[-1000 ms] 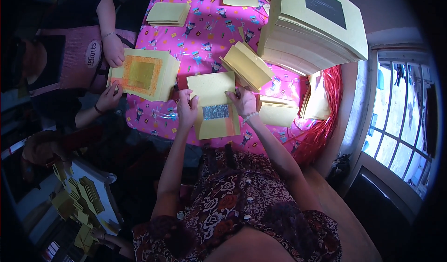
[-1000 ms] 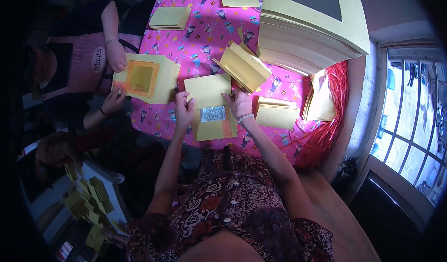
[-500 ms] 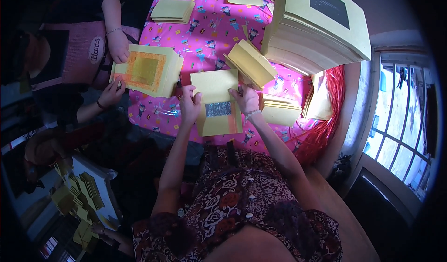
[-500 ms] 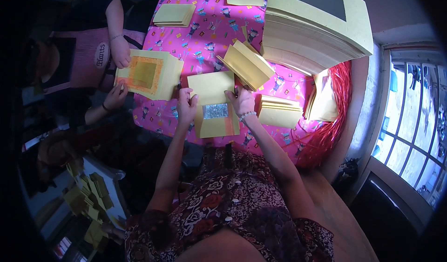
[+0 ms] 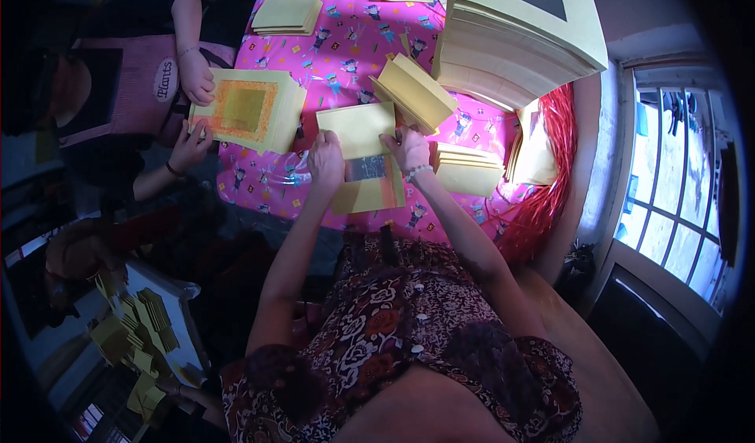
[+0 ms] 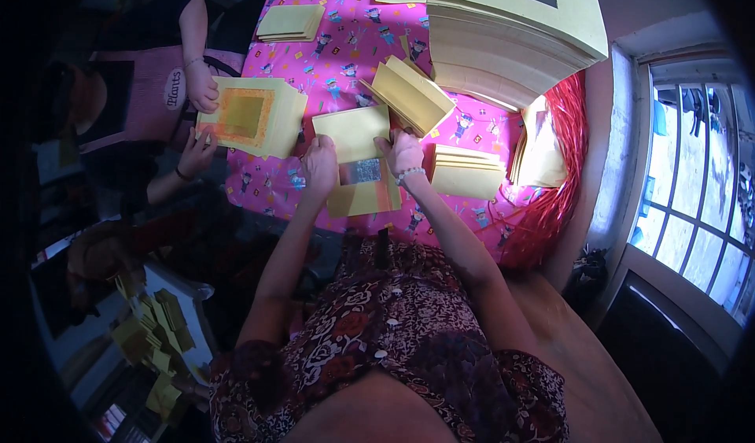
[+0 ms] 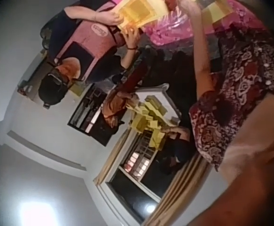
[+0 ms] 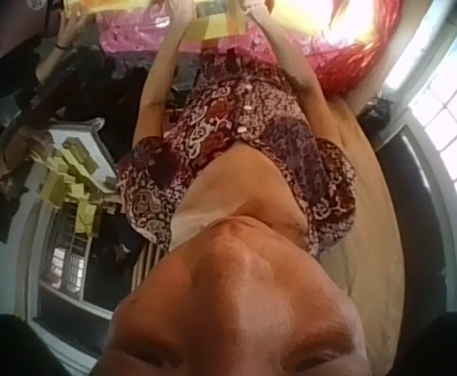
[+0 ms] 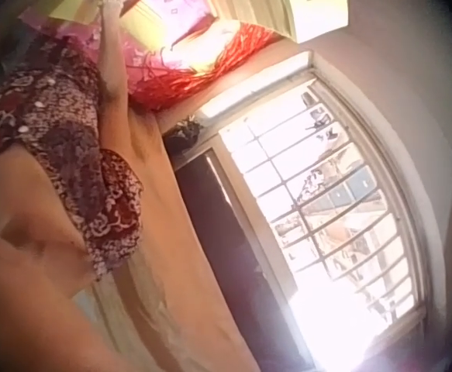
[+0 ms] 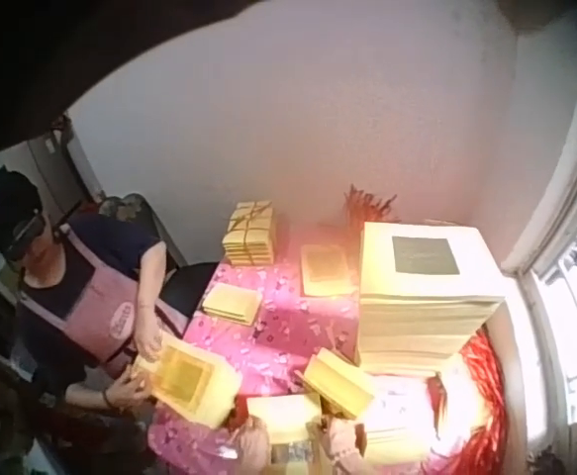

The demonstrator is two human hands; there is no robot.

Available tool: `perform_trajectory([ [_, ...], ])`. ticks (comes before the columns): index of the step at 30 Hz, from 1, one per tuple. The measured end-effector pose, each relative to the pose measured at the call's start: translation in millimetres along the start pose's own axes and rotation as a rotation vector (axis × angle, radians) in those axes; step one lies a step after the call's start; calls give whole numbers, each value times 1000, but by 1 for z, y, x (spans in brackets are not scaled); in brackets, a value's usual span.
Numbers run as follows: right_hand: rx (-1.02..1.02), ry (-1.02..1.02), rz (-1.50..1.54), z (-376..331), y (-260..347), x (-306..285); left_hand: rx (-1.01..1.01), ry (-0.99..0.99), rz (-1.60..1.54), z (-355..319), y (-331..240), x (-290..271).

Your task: The person is folding and stacking yellow cardstock papers with a silver/gold foil design in the center.

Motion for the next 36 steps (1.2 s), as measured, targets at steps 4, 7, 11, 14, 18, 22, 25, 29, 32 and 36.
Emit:
perform_trajectory([
  [4, -38, -69, 36, -1, -5, -4, 90, -57, -60, -10, -32, -7],
  [7, -5, -18, 0, -4, -7, 3, 85, -64, 88, -16, -36, 0],
  [11, -55, -81, -6, -11, -9, 3, 92, -116, 149, -24, -41, 5],
  [14, -92, -221, 36, -25, -4, -12, 98, -153, 174, -31, -44, 5],
  [18, -210, -259, 38, -40, 19, -19, 75, -193, 181, -35, -39, 3],
  [22, -566, -161, -127, -45, 61, 1, 77, -194, 134, -24, -36, -4],
  [25, -618, -113, -250, -38, 66, 18, 38, -102, 87, -17, -31, 1],
  [29, -563, -128, -101, -34, 61, 18, 52, -190, 67, -20, -28, -10],
  [32, -563, -167, -86, -39, 54, 22, 74, -221, 0, -25, -27, -15],
  [36, -551, -148, -21, -43, 52, 24, 105, -245, -129, -32, -18, -18],
])
Point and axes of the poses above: each hand's wrist, its own z-axis towards the middle knuckle, its own x-axis out of the palm, y = z × x, the point moved 10 cm from there along z, towards the middle knuckle, and after that the axes turned 1 degree about -y, right-handed, at the moved point
